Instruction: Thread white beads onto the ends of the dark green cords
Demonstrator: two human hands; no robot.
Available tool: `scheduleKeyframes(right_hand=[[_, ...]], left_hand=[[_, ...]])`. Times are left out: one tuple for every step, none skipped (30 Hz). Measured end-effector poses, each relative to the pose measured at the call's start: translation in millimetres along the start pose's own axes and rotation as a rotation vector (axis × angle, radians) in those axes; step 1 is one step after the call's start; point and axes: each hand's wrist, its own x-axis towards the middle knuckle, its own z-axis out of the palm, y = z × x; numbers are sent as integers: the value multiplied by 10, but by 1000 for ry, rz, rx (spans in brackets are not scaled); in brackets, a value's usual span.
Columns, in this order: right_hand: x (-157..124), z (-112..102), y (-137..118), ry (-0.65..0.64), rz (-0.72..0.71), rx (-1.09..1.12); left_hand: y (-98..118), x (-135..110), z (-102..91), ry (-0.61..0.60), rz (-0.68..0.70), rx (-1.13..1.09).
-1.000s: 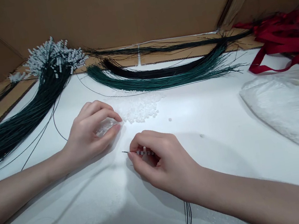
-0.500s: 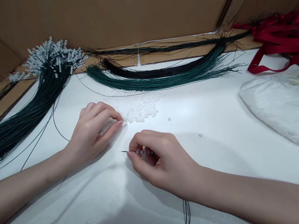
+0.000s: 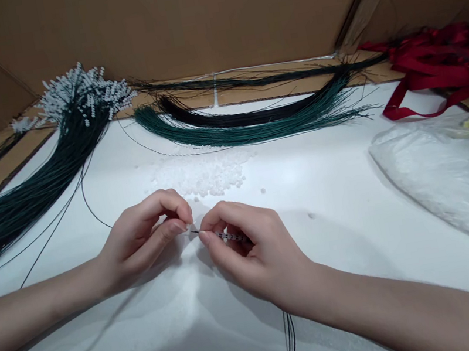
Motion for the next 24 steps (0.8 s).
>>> scheduleKeyframes(right_hand=[[0,-1,0,-3,7,5],[1,-1,0,-5,12,9],[3,-1,0,-7,16,12],[6,0,-1,-4,16,14],[8,0,-1,0,17,15],[10,1,-1,1,17,16],[11,1,-2,2,16,15],[12,1,-2,1,17,12],[11,1,-1,0,19,7],[10,1,-1,-1,21,3],[9,1,-2,1,20,2],[7,1,-2,4,18,0],[6,2,-4,8,18,-1],[4,2,-6,10,18,0],[2,3,-9,11,19,2],[0,4,-12,11,20,5],[-2,5,-15,12,24,6],[-4,5,-18,14,25,7],[-5,5,-20,18,22,8],[-5,4,-22,21,17,9],[-3,3,-22,25,12,10],[-1,2,-22,27,9,10],[1,0,-22,26,9,10],[4,-1,-21,25,10,8]], left_hand=[[-7,2,-1,-12,-3,3],[-14,5,-4,-18,-13,-1],[-19,10,-8,-24,-25,-16],[-23,15,-13,-32,-39,-43],[-26,20,-17,-45,-55,-76],[-28,25,-21,-58,-67,-108],[-29,29,-25,-70,-76,-140],[-30,33,-27,-81,-83,-167],[-30,36,-29,-90,-90,-188],[-31,38,-30,-98,-98,-203],[-31,40,-31,-106,-104,-215],[-31,41,-32,-113,-109,-225],[-31,42,-33,-118,-114,-232],[-32,42,-34,-122,-118,-236],[-31,41,-35,-123,-121,-240],[-31,40,-37,-125,-127,-244],[-31,39,-39,-125,-132,-248],[-30,38,-41,-126,-137,-252],[-30,36,-43,-127,-141,-256],[-30,35,-45,-130,-144,-258],[-30,33,-47,-132,-147,-261],[-31,33,-49,-135,-150,-265],[-32,32,-49,-138,-151,-270],[-33,33,-50,-141,-152,-274]])
